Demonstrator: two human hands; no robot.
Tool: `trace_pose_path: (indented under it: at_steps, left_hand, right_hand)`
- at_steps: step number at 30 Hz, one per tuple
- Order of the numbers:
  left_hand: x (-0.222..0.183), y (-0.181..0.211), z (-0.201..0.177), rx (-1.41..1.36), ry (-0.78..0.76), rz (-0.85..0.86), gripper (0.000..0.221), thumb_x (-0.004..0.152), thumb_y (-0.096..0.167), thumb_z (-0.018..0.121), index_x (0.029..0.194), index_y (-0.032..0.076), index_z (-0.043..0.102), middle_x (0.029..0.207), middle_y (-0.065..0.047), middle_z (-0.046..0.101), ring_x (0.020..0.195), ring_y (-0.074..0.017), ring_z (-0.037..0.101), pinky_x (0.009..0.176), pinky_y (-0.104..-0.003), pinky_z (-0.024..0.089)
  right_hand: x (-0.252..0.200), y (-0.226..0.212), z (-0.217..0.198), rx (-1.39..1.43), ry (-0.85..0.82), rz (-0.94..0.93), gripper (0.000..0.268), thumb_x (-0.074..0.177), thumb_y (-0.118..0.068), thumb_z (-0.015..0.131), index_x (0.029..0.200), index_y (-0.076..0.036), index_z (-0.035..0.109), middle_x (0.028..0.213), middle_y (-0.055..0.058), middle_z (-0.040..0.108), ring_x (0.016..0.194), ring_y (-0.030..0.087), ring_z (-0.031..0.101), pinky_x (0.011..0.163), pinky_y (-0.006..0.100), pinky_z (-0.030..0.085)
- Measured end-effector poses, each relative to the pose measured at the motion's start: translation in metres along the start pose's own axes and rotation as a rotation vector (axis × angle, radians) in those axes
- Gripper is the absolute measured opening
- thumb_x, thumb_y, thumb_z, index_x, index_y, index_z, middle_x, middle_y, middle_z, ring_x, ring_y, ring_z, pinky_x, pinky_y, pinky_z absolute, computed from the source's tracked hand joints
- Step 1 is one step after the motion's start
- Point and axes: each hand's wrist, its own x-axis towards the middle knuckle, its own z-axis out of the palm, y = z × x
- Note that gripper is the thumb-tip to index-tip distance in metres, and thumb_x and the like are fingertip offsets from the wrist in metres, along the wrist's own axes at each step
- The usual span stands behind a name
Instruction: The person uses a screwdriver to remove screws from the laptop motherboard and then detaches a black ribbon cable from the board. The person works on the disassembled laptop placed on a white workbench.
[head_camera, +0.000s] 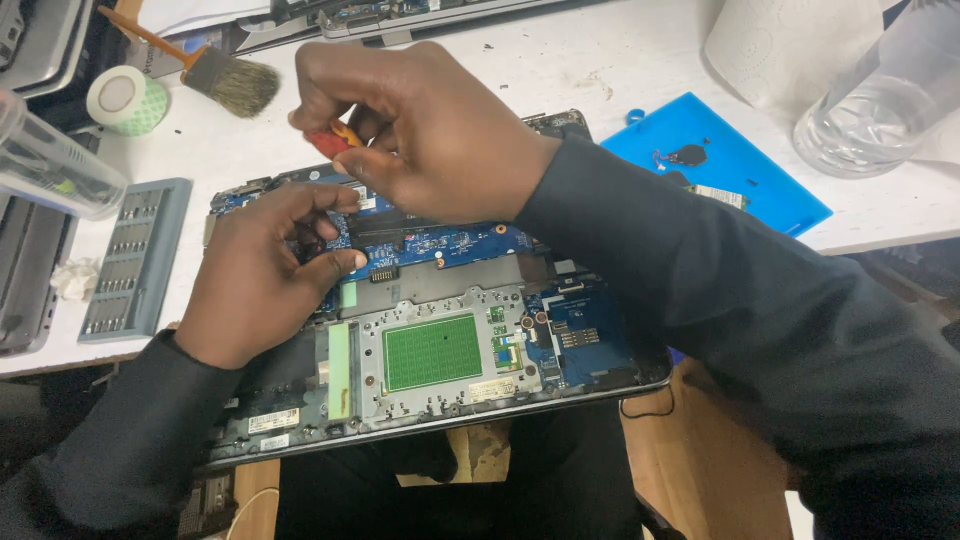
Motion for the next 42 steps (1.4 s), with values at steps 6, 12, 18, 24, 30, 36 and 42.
trace_pose_path:
  at_steps: [6, 12, 18, 24, 30, 36, 42]
  left_hand:
    - [0.001, -0.002, 0.001, -0.098, 0.019, 0.048, 0.044, 0.080, 0.010, 0.086, 0.122, 0.015, 0.074, 0.101, 0.001, 0.077, 0.082, -0.0115, 0.066, 0.073, -0.030, 0.052]
    - [0.001, -0.006, 0.002, -0.028, 0.002, -0.064, 0.037, 0.081, 0.024, 0.085, 0.115, 0.022, 0.073, 0.083, 0.006, 0.066, 0.055, -0.0144, 0.050, 0.057, -0.033, 0.040]
    - [0.000, -0.012, 0.005, -0.039, 0.039, 0.030, 0.044, 0.080, 0.021, 0.088, 0.122, 0.020, 0.075, 0.086, -0.001, 0.068, 0.063, -0.0172, 0.058, 0.061, -0.034, 0.044]
    - [-0.002, -0.010, 0.006, -0.106, 0.039, -0.006, 0.042, 0.082, 0.018, 0.085, 0.123, 0.019, 0.074, 0.089, 0.000, 0.068, 0.068, -0.0168, 0.060, 0.064, -0.035, 0.049]
    - [-0.003, -0.022, 0.015, -0.094, 0.114, 0.215, 0.043, 0.082, 0.013, 0.086, 0.122, 0.009, 0.070, 0.103, -0.009, 0.071, 0.084, -0.0242, 0.066, 0.064, -0.042, 0.050]
    - [-0.012, -0.023, 0.015, -0.009, 0.052, 0.330, 0.042, 0.088, 0.016, 0.078, 0.127, 0.003, 0.068, 0.132, -0.020, 0.065, 0.123, -0.0430, 0.058, 0.099, -0.057, 0.048]
    - [-0.033, -0.022, 0.010, -0.051, -0.048, 0.404, 0.050, 0.096, 0.019, 0.069, 0.139, -0.004, 0.058, 0.142, -0.024, 0.055, 0.133, -0.0453, 0.049, 0.101, -0.061, 0.047]
  right_hand:
    - [0.021, -0.008, -0.004, -0.225, 0.076, -0.016, 0.040, 0.087, 0.009, 0.083, 0.096, -0.009, 0.049, 0.085, 0.007, 0.053, 0.073, 0.024, 0.048, 0.065, 0.042, 0.038]
    - [0.011, 0.011, 0.021, -0.223, -0.047, 0.043, 0.051, 0.107, -0.014, 0.074, 0.145, -0.007, 0.040, 0.133, 0.020, 0.067, 0.118, 0.042, 0.070, 0.098, 0.058, 0.060]
    - [0.028, -0.009, 0.008, -0.055, 0.032, 0.059, 0.023, 0.092, 0.010, 0.075, 0.103, -0.005, 0.061, 0.095, 0.007, 0.067, 0.084, 0.022, 0.074, 0.071, 0.035, 0.066]
    - [0.018, -0.012, 0.002, 0.012, -0.072, 0.205, 0.022, 0.111, -0.018, 0.058, 0.129, -0.014, 0.046, 0.141, 0.019, 0.056, 0.138, 0.043, 0.059, 0.105, 0.056, 0.069]
    - [0.018, 0.007, 0.003, -0.234, 0.036, 0.099, 0.032, 0.101, -0.013, 0.085, 0.111, -0.009, 0.055, 0.105, 0.013, 0.062, 0.090, 0.033, 0.065, 0.079, 0.046, 0.063]
    - [0.024, -0.025, 0.007, 0.037, 0.082, 0.344, 0.017, 0.100, -0.006, 0.072, 0.113, -0.001, 0.062, 0.114, 0.022, 0.069, 0.107, 0.034, 0.075, 0.101, 0.044, 0.071]
    - [0.024, -0.022, 0.014, -0.427, 0.108, 0.189, 0.027, 0.104, -0.010, 0.081, 0.107, -0.004, 0.055, 0.097, 0.013, 0.064, 0.083, 0.027, 0.065, 0.079, 0.039, 0.064]
